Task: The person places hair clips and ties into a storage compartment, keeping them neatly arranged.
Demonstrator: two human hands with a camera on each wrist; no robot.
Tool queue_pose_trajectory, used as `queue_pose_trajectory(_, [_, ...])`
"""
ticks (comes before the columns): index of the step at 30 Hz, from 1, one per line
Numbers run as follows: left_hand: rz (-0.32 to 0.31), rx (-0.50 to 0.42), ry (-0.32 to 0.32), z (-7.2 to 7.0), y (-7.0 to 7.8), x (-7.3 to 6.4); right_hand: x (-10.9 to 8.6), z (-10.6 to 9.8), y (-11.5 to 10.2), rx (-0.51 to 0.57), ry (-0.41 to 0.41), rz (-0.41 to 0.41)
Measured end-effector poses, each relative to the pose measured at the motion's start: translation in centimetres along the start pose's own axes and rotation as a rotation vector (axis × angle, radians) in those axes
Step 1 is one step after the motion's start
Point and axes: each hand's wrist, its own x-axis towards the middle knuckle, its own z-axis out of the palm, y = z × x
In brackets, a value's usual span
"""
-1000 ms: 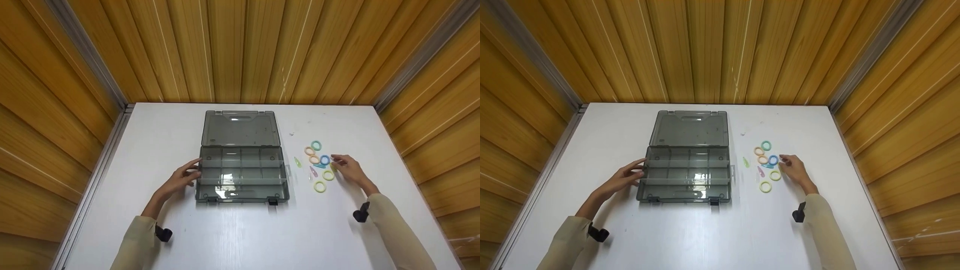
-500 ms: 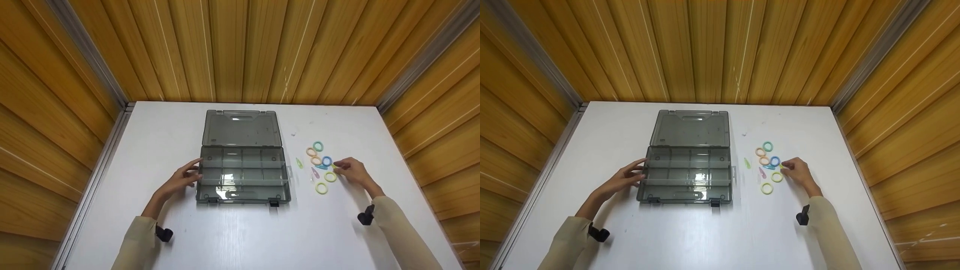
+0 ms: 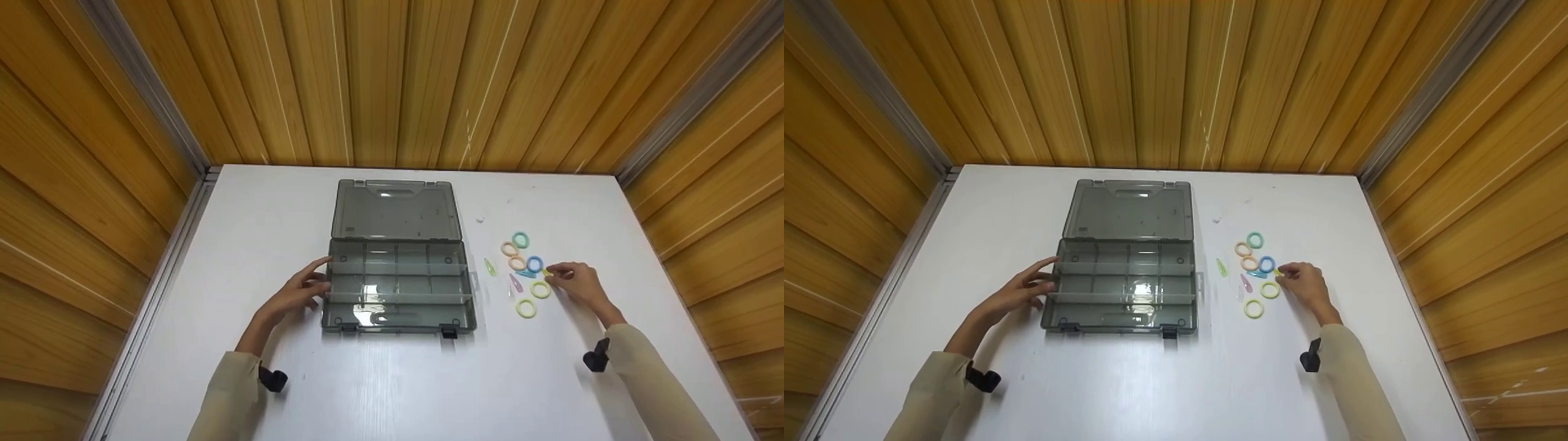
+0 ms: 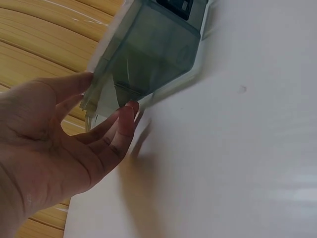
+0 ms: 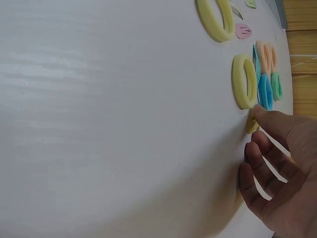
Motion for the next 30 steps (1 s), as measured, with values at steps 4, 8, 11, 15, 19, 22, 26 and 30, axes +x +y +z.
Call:
queue_pose_trajectory(4, [0.008, 0.007, 0.004, 0.3, -0.1, -0.1, 0.1, 0.0, 0.0, -0.013, 0.012, -0.007])
queue_pose_trajectory(8, [0.021, 0.023, 0.019, 0.3, 0.1, -0.1, 0.3, 0.1, -0.1, -0.019, 0.026, -0.017])
queue_pose_trajectory(11, [0.025, 0.038, 0.019, 0.2, 0.2, -0.1, 0.4, 0.1, -0.3, -0.022, 0.026, -0.015])
queue_pose_trajectory(15, [0.026, 0.041, 0.011, 0.1, 0.3, 0.0, 0.2, -0.1, -0.6, -0.026, 0.036, -0.002])
queue_pose_trajectory(19, [0.02, 0.038, 0.011, 0.2, 0.2, 0.0, 0.1, -0.4, -1.2, -0.02, 0.046, 0.016])
queue_pose_trajectory(22, [0.01, 0.038, 0.013, 0.3, 0.2, 0.0, 0.1, -0.7, -1.7, -0.016, 0.057, 0.024])
queue_pose_trajectory(26, [0.005, 0.046, 0.018, 0.4, 0.4, 0.0, 0.2, -1.0, -2.3, 0.001, 0.083, 0.011])
queue_pose_trajectory(30, [0.006, 0.051, 0.015, 0.1, 0.4, 0.0, 0.2, -1.1, -2.9, 0.023, 0.102, -0.017])
